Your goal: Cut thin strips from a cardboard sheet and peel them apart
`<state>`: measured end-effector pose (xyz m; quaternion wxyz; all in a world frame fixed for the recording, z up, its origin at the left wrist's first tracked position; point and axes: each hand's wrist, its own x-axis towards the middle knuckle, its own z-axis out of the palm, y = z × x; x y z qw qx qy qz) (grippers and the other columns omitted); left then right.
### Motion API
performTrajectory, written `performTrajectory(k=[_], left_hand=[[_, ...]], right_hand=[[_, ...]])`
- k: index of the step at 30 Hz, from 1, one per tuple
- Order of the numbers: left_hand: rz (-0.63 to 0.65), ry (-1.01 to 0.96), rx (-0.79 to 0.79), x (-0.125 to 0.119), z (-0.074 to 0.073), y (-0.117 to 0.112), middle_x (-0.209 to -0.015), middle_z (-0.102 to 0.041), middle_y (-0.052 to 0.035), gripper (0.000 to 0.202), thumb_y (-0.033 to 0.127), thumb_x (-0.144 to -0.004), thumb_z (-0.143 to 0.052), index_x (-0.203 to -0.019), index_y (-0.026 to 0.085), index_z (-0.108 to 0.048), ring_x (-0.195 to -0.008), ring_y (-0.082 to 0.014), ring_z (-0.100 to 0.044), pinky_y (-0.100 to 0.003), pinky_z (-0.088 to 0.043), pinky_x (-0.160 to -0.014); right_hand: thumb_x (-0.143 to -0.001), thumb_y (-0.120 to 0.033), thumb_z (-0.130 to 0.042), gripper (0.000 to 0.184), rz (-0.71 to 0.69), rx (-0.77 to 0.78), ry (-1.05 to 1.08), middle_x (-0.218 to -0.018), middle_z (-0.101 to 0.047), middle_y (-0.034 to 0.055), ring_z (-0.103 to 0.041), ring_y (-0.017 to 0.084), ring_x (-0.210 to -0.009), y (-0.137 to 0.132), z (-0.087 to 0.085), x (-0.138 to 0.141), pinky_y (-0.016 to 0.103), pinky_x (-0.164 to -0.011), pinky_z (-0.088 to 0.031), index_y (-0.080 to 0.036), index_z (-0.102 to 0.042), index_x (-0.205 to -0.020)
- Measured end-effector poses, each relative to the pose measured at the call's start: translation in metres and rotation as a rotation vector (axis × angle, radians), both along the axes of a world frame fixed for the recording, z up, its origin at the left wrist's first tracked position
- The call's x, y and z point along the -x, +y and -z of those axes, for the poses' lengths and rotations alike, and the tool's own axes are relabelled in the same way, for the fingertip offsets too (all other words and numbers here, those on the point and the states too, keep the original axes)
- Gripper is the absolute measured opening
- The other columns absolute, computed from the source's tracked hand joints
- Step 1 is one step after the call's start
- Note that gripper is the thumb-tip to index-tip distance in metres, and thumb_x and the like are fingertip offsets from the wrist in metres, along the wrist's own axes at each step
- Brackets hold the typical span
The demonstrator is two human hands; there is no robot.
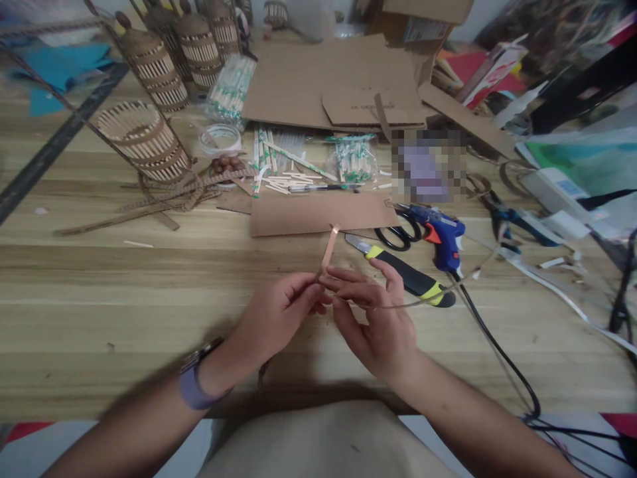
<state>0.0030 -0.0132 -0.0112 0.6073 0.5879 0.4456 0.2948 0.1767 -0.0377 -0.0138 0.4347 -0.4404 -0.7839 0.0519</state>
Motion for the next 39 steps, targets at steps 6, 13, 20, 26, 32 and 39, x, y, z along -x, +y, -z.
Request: performTrajectory(k=[6,13,20,26,32,39], left_hand=[[-0.013,0.038,-0.031,0.0008,-0.0007,-0.0012,-0.085,-0.077,-0.0007,0.03,0.037,-0.101,-0.05,-0.103,0.02,-0.075,-0.08,-0.0161,-0.073,-0.024,-0.054,-0.071],[0.022,0.038,-0.027,0.0018,-0.0033,-0.0038,-0.09,-0.078,-0.0025,0.029,0.036,-0.102,-0.049,-0.103,0.019,-0.072,-0.084,-0.0175,-0.074,-0.027,-0.057,-0.076],[0.026,0.025,-0.006,0.0013,-0.0033,-0.0008,-0.094,-0.078,-0.0021,0.029,0.036,-0.101,-0.051,-0.107,0.019,-0.074,-0.084,-0.0163,-0.073,-0.025,-0.056,-0.074],[0.01,0.037,-0.05,0.0014,-0.0053,-0.0005,-0.09,-0.078,-0.0002,0.029,0.033,-0.103,-0.048,-0.107,0.02,-0.074,-0.083,-0.0153,-0.073,-0.024,-0.054,-0.073],[0.045,0.031,-0.04,0.0033,-0.0041,-0.0049,-0.091,-0.078,-0.0019,0.029,0.033,-0.103,-0.047,-0.104,0.019,-0.072,-0.085,-0.0171,-0.074,-0.026,-0.056,-0.076],[0.046,0.024,-0.014,0.002,-0.0034,-0.0016,-0.091,-0.078,-0.0005,0.028,0.036,-0.101,-0.052,-0.109,0.021,-0.073,-0.084,-0.0158,-0.073,-0.024,-0.054,-0.074]], right_hand=[[-0.095,-0.014,-0.061,0.018,0.067,-0.028,-0.102,-0.105,-0.08,-0.0009,-0.075,0.02,-0.104,0.0018,0.0002,0.0009,0.044,-0.116,-0.035,-0.028,-0.054,-0.104],[-0.095,-0.008,-0.058,0.023,0.052,0.001,0.012,-0.097,-0.081,-0.0021,-0.077,0.021,-0.101,0.0,0.0002,-0.0001,0.048,-0.115,-0.035,-0.028,-0.051,-0.105],[-0.093,-0.008,-0.058,0.023,0.029,0.014,-0.019,-0.102,-0.081,-0.0018,-0.076,0.02,-0.104,-0.0007,-0.0012,-0.0002,0.046,-0.115,-0.035,-0.028,-0.052,-0.104],[-0.094,-0.014,-0.062,0.018,0.05,-0.017,-0.075,-0.102,-0.081,-0.0001,-0.076,0.022,-0.103,0.0007,-0.0028,-0.0007,0.051,-0.113,-0.034,-0.027,-0.052,-0.102],[-0.095,-0.01,-0.056,0.021,0.053,0.025,0.002,-0.096,-0.081,-0.0031,-0.077,0.023,-0.1,0.0005,-0.0006,-0.0023,0.055,-0.112,-0.036,-0.029,-0.05,-0.102],[-0.092,-0.009,-0.056,0.023,0.037,0.013,0.027,-0.095,-0.08,-0.0034,-0.077,0.023,-0.102,-0.0006,0.0003,-0.0007,0.053,-0.116,-0.035,-0.029,-0.049,-0.1]])
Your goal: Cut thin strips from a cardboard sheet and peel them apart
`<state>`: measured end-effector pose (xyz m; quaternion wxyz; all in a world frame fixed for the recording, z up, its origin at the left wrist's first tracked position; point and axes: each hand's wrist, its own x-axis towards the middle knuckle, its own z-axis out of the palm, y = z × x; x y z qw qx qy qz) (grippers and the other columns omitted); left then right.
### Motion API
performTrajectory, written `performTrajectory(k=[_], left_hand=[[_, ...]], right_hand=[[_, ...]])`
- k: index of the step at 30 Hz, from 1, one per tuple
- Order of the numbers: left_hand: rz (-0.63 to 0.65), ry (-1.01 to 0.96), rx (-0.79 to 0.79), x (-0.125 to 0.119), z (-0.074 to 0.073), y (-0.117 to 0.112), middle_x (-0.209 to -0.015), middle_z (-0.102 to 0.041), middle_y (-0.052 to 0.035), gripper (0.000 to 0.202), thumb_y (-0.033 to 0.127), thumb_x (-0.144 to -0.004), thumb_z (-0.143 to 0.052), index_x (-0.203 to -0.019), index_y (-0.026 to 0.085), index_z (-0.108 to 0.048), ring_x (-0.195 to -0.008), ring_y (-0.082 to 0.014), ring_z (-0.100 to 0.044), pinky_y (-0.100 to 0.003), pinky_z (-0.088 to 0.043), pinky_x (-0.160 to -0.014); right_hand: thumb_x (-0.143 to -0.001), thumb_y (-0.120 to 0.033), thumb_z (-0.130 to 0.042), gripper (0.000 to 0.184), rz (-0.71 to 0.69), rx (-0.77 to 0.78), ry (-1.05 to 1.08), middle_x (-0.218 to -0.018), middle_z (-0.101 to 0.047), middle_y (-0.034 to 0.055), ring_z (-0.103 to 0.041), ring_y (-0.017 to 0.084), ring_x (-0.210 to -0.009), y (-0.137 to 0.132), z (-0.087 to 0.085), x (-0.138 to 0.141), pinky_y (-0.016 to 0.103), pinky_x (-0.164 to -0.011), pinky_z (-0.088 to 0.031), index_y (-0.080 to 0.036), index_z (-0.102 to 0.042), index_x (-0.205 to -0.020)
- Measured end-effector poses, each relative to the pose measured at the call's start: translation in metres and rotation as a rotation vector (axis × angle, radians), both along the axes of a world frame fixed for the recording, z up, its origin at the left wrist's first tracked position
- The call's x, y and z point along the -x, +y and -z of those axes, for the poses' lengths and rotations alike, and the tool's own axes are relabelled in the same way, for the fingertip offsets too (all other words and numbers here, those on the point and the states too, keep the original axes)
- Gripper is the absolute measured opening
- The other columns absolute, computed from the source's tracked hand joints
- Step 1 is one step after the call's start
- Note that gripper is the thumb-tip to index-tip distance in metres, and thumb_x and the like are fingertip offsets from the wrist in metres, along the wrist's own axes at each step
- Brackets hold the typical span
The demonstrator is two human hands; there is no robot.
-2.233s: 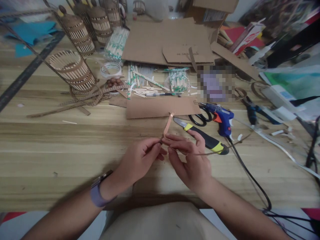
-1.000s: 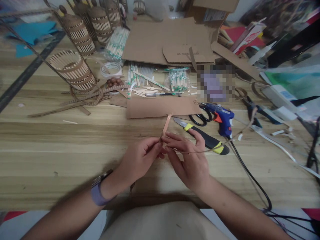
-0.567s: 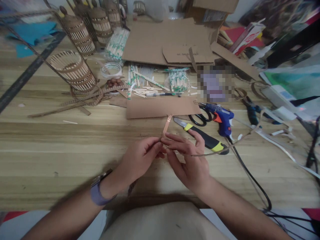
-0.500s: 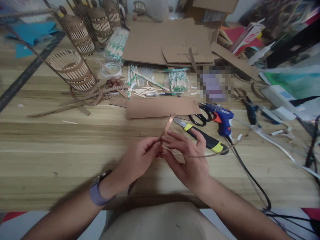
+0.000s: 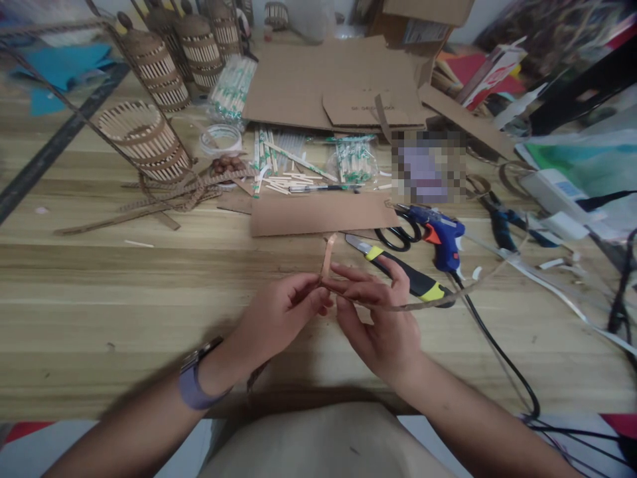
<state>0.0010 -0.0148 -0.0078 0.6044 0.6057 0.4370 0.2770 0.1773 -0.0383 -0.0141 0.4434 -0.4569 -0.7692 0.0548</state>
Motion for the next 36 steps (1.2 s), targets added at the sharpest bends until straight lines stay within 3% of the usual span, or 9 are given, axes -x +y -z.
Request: performTrajectory(k=[6,16,24,28,36], left_hand=[[-0.03,0.037,-0.03,-0.0009,-0.0006,0.0031,-0.087,-0.077,-0.0002,0.031,0.037,-0.102,-0.048,-0.103,0.02,-0.074,-0.082,-0.0163,-0.072,-0.024,-0.052,-0.071],[-0.031,0.094,-0.088,0.0009,0.0002,-0.0013,-0.087,-0.077,0.0,0.028,0.033,-0.102,-0.048,-0.099,0.021,-0.073,-0.082,-0.0164,-0.072,-0.025,-0.052,-0.073],[-0.019,0.015,-0.029,-0.0008,-0.0006,0.0026,-0.092,-0.078,-0.0004,0.028,0.036,-0.101,-0.051,-0.11,0.021,-0.073,-0.088,-0.0174,-0.072,-0.025,-0.054,-0.075],[-0.039,0.047,-0.072,-0.001,-0.0009,0.003,-0.089,-0.077,0.0001,0.028,0.033,-0.101,-0.049,-0.106,0.021,-0.074,-0.086,-0.0168,-0.072,-0.025,-0.052,-0.075],[-0.025,0.02,-0.021,-0.0006,0.0026,-0.0001,-0.088,-0.076,-0.0009,0.029,0.034,-0.102,-0.049,-0.109,0.021,-0.073,-0.083,-0.0175,-0.073,-0.027,-0.055,-0.075]], right_hand=[[-0.092,-0.017,-0.065,0.021,0.026,-0.036,-0.106,-0.102,-0.08,-0.0027,-0.076,0.022,-0.102,0.0028,-0.0013,0.001,0.049,-0.115,-0.036,-0.03,-0.054,-0.105],[-0.091,-0.008,-0.061,0.027,0.002,-0.012,-0.055,-0.1,-0.08,-0.0036,-0.076,0.02,-0.099,0.0015,-0.0004,0.0001,0.048,-0.115,-0.038,-0.03,-0.054,-0.106],[-0.093,-0.01,-0.06,0.023,-0.009,-0.006,-0.038,-0.099,-0.08,-0.0031,-0.076,0.02,-0.101,0.0012,-0.0016,0.0007,0.047,-0.113,-0.038,-0.029,-0.054,-0.104],[-0.093,-0.017,-0.066,0.019,-0.002,-0.015,-0.094,-0.106,-0.08,-0.001,-0.075,0.021,-0.104,0.0027,-0.0014,0.0,0.046,-0.113,-0.036,-0.028,-0.055,-0.103],[-0.095,-0.012,-0.06,0.02,0.025,0.034,-0.011,-0.099,-0.081,-0.0031,-0.076,0.019,-0.099,0.0016,-0.0011,0.0006,0.045,-0.112,-0.038,-0.028,-0.054,-0.103]])
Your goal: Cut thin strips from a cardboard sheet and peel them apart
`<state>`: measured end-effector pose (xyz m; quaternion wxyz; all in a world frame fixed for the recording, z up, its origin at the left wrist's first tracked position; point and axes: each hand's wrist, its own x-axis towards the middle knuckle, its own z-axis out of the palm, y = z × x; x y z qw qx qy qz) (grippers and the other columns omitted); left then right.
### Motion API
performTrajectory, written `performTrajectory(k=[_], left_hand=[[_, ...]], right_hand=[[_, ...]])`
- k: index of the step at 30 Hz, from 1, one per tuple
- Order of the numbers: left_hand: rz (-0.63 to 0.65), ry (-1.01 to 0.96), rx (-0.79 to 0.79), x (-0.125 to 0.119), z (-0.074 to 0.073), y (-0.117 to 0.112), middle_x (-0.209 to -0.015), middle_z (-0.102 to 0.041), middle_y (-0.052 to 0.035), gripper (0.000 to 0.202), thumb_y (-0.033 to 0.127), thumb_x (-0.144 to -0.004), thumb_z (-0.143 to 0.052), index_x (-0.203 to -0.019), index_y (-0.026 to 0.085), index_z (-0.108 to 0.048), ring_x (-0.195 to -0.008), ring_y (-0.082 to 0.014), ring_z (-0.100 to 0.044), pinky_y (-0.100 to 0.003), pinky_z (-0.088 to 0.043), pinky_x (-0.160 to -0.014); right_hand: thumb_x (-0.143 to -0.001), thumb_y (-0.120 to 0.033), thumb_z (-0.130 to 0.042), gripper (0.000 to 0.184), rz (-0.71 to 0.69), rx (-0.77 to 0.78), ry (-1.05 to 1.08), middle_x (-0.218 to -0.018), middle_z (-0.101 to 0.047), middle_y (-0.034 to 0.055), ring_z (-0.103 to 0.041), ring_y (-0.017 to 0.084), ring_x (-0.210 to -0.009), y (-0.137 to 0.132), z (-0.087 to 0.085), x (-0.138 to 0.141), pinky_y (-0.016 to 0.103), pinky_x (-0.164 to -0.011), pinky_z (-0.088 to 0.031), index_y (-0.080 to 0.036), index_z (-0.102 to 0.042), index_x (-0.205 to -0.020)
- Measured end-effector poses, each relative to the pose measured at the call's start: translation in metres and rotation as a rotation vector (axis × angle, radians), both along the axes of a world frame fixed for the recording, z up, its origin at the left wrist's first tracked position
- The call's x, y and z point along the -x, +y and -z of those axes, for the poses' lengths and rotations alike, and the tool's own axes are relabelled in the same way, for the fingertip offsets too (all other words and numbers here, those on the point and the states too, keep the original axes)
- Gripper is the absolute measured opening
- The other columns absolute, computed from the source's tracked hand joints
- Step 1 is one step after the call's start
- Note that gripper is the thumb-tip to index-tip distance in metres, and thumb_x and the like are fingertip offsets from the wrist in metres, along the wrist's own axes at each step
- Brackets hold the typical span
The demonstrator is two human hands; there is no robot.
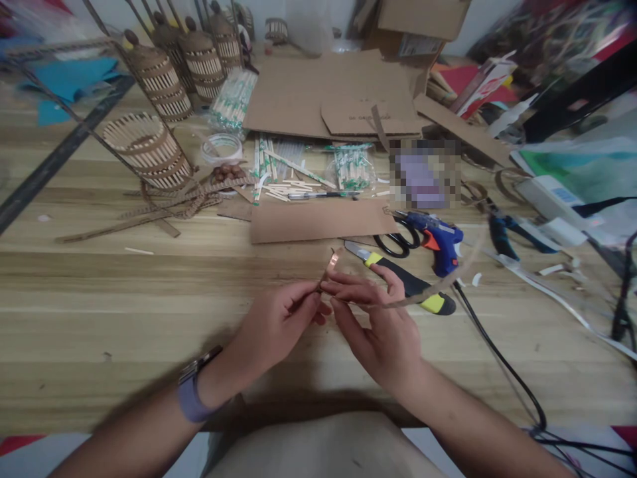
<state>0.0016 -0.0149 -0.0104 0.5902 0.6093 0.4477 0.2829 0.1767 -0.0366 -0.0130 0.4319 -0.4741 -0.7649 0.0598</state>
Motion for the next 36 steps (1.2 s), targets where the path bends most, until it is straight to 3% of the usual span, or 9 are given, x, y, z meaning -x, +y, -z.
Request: performTrajectory(k=[11,19,25,36], left_hand=[[-0.007,0.045,-0.062,0.0009,-0.0004,0.0027,-0.088,-0.076,0.0015,0.03,0.036,-0.103,-0.048,-0.106,0.022,-0.075,-0.083,-0.0153,-0.07,-0.023,-0.051,-0.072],[0.006,0.016,-0.032,0.0009,0.0007,-0.0007,-0.087,-0.077,0.0009,0.028,0.034,-0.102,-0.048,-0.103,0.021,-0.073,-0.081,-0.0151,-0.072,-0.023,-0.052,-0.072],[0.003,0.059,0.0,0.001,-0.0022,0.0008,-0.089,-0.076,-0.0001,0.03,0.039,-0.101,-0.049,-0.103,0.021,-0.073,-0.087,-0.0171,-0.071,-0.025,-0.051,-0.074],[-0.017,0.097,-0.058,0.0013,-0.0007,-0.0014,-0.087,-0.076,0.0003,0.03,0.036,-0.101,-0.047,-0.096,0.021,-0.072,-0.082,-0.0156,-0.07,-0.024,-0.05,-0.071]], right_hand=[[-0.095,-0.019,-0.064,0.013,-0.019,-0.006,-0.069,-0.107,-0.08,0.0001,-0.074,0.02,-0.106,0.0006,0.0007,-0.0004,0.045,-0.111,-0.037,-0.027,-0.057,-0.103],[-0.096,-0.016,-0.059,0.014,-0.001,0.031,0.009,-0.097,-0.081,-0.0026,-0.077,0.02,-0.096,-0.0001,-0.0016,-0.0022,0.046,-0.109,-0.042,-0.028,-0.057,-0.102],[-0.095,-0.014,-0.059,0.016,-0.022,-0.003,0.007,-0.1,-0.081,-0.002,-0.076,0.019,-0.098,-0.0003,-0.0007,-0.0007,0.045,-0.108,-0.042,-0.028,-0.055,-0.101],[-0.093,-0.012,-0.061,0.021,-0.047,0.003,-0.021,-0.103,-0.081,-0.0018,-0.076,0.018,-0.099,0.0013,-0.0003,-0.0031,0.045,-0.112,-0.037,-0.029,-0.055,-0.104]])
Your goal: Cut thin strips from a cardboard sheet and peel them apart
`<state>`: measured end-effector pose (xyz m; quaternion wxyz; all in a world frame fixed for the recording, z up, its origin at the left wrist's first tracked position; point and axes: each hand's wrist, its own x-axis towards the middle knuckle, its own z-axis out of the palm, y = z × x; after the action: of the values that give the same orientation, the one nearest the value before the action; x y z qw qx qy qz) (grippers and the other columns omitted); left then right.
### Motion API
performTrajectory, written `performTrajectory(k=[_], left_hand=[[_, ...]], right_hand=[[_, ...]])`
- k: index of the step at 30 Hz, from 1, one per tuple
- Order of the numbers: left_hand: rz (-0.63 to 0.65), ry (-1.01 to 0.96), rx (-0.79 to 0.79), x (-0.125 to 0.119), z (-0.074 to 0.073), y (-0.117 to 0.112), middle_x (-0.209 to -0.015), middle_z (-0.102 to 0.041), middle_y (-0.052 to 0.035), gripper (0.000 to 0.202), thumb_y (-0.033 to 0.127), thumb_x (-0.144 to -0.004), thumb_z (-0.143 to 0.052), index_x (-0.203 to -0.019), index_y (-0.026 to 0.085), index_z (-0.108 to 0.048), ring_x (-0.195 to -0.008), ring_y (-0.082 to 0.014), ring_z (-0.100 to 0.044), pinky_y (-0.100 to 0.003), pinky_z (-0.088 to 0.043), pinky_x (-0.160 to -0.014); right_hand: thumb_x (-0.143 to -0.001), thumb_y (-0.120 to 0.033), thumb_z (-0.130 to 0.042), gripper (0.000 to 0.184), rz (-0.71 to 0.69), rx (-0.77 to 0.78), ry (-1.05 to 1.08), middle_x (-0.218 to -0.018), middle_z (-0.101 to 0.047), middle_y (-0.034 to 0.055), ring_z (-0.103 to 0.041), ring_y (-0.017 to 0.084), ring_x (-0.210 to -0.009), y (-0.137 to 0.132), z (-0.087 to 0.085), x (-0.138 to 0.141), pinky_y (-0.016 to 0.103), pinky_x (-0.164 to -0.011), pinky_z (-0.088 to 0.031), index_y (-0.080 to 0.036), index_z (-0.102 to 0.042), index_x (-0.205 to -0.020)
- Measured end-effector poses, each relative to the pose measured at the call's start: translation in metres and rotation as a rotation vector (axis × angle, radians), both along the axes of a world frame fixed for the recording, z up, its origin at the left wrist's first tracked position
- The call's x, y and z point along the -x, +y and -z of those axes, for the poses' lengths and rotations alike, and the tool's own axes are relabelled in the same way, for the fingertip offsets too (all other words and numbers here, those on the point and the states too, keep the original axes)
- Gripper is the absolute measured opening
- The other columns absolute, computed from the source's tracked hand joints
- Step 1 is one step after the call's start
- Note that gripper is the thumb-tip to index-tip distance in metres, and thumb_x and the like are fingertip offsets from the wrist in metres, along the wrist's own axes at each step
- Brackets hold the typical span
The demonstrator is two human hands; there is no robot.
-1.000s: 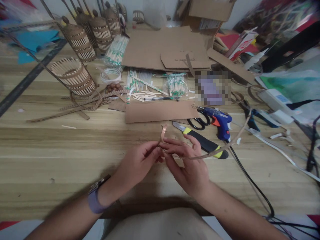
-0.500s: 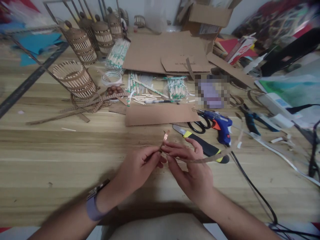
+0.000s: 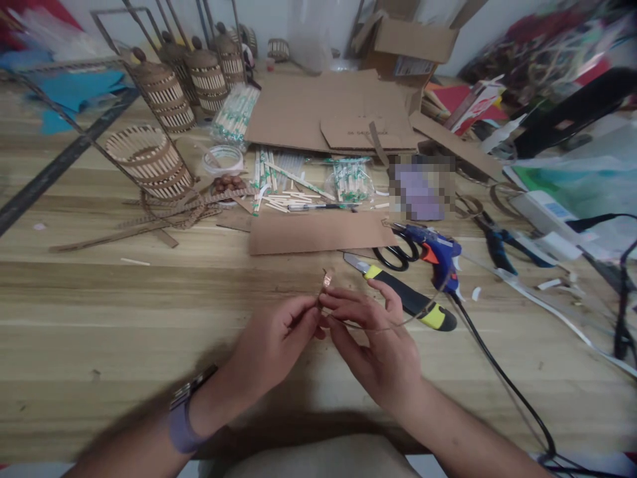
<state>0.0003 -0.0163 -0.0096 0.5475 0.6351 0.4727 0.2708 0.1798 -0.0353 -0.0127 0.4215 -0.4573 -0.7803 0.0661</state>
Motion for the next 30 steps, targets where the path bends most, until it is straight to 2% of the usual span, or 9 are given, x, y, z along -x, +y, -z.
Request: performTrajectory(k=[5,10,15,23,30], left_hand=[[-0.003,-0.022,0.033,-0.0005,0.0005,-0.0012,-0.089,-0.077,0.0001,0.029,0.037,-0.101,-0.047,-0.097,0.022,-0.073,-0.083,-0.0158,-0.071,-0.024,-0.052,-0.073],[0.006,-0.07,0.06,-0.0009,-0.0012,0.0017,-0.096,-0.078,0.0,0.03,0.041,-0.1,-0.05,-0.11,0.024,-0.073,-0.088,-0.0168,-0.071,-0.024,-0.053,-0.077],[-0.022,-0.018,0.034,-0.0015,-0.0023,0.0026,-0.09,-0.077,-0.0004,0.032,0.04,-0.1,-0.048,-0.106,0.023,-0.075,-0.084,-0.0169,-0.071,-0.024,-0.052,-0.073],[-0.004,-0.023,-0.002,-0.0023,-0.0019,0.0001,-0.094,-0.078,0.0003,0.029,0.034,-0.102,-0.047,-0.101,0.023,-0.074,-0.085,-0.0162,-0.071,-0.024,-0.052,-0.076],[-0.011,-0.002,0.02,-0.0013,-0.0048,0.0018,-0.095,-0.078,0.0001,0.03,0.039,-0.1,-0.049,-0.105,0.023,-0.074,-0.088,-0.017,-0.071,-0.024,-0.052,-0.076]], right_hand=[[-0.09,-0.007,-0.06,0.025,-0.003,-0.014,0.074,-0.101,-0.081,-0.0032,-0.076,0.016,-0.101,-0.0013,-0.0014,0.0009,0.04,-0.112,-0.039,-0.028,-0.054,-0.103],[-0.092,-0.009,-0.06,0.023,-0.012,-0.02,0.032,-0.103,-0.081,-0.0036,-0.075,0.016,-0.103,-0.0012,-0.0016,0.0022,0.041,-0.112,-0.037,-0.028,-0.054,-0.103],[-0.094,-0.017,-0.065,0.018,0.046,-0.037,-0.06,-0.105,-0.081,-0.0022,-0.074,0.019,-0.106,0.0004,0.0008,0.004,0.043,-0.112,-0.036,-0.029,-0.057,-0.104],[-0.093,-0.01,-0.06,0.024,-0.021,-0.006,-0.007,-0.104,-0.081,-0.0016,-0.076,0.02,-0.104,-0.0007,-0.0018,-0.0014,0.045,-0.112,-0.038,-0.029,-0.054,-0.107],[-0.093,-0.01,-0.06,0.022,0.011,-0.026,-0.004,-0.101,-0.081,-0.0019,-0.076,0.019,-0.101,-0.0004,-0.0018,0.0023,0.044,-0.111,-0.039,-0.029,-0.053,-0.102]])
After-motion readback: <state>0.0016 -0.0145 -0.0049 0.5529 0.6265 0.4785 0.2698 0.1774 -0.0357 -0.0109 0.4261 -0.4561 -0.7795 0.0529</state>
